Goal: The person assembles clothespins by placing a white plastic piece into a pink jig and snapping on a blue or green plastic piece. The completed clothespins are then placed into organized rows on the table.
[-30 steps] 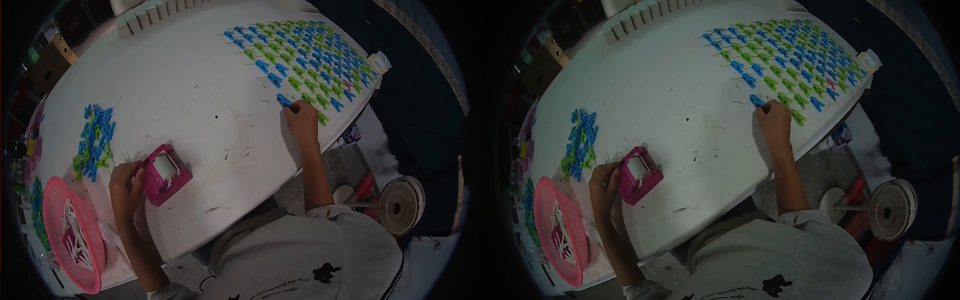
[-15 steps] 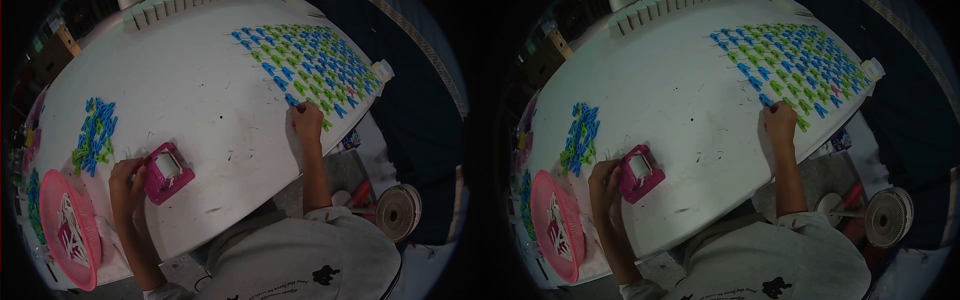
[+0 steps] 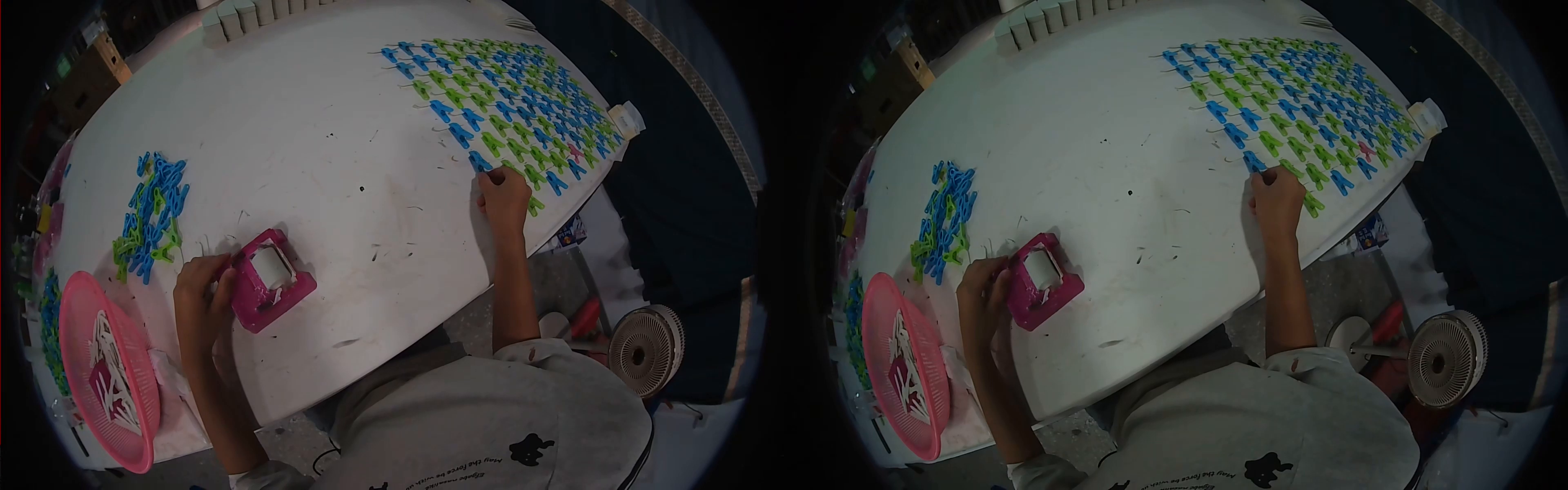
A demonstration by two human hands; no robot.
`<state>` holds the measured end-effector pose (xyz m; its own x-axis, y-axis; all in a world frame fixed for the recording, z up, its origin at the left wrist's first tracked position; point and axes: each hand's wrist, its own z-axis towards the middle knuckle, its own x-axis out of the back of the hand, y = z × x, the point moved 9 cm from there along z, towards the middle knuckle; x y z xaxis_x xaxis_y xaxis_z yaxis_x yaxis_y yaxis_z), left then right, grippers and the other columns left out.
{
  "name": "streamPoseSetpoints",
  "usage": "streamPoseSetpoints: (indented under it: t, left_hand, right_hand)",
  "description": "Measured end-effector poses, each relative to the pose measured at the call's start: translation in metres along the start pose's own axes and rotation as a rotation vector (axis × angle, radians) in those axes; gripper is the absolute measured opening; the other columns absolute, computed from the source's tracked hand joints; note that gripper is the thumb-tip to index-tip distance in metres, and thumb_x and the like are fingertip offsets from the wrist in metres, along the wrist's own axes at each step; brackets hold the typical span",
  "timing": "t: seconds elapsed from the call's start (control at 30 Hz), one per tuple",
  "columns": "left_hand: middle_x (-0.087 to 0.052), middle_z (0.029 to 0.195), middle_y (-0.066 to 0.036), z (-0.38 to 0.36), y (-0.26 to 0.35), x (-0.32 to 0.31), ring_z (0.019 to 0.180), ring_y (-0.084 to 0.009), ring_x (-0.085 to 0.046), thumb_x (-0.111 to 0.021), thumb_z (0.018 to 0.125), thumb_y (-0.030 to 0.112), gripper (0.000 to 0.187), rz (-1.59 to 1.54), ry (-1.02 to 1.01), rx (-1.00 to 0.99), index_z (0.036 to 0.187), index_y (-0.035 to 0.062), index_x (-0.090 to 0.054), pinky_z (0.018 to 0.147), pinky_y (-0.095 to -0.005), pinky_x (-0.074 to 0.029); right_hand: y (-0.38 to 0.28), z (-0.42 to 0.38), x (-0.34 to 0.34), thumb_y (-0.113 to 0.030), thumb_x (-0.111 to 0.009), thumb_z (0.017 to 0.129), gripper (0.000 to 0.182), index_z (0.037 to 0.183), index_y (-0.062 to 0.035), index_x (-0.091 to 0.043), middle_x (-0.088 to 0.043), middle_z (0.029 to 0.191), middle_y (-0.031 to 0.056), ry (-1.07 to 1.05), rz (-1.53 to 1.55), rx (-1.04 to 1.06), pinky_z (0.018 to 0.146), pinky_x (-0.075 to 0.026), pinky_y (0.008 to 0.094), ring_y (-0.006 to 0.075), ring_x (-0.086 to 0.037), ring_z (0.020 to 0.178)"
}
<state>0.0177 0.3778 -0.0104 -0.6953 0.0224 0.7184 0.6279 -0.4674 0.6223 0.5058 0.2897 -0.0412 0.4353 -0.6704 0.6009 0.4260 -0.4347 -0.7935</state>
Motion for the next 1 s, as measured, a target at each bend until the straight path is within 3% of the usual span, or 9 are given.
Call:
streamPoseSetpoints:
  t: [1.0]
  left_hand:
    - [-0.069, 0.097, -0.016, 0.0001, 0.0005, 0.0005, 0.088, -0.0298, -0.065, -0.069, 0.087, 0.008, 0.019, -0.023, -0.002, 0.014, 0.104, -0.0016, -0.069, 0.081, -0.0349, -0.051]
  right_hand:
    - [-0.0019, 0.0015, 0.0012, -0.013, -0.07, 0.088, 0.02, 0.086, 0.0068, -0.068, -0.067, 0.064, 0.0122, 0.029, -0.014, 0.012, 0.046, -0.052, 0.0291, 0.0164, -0.065, 0.047]
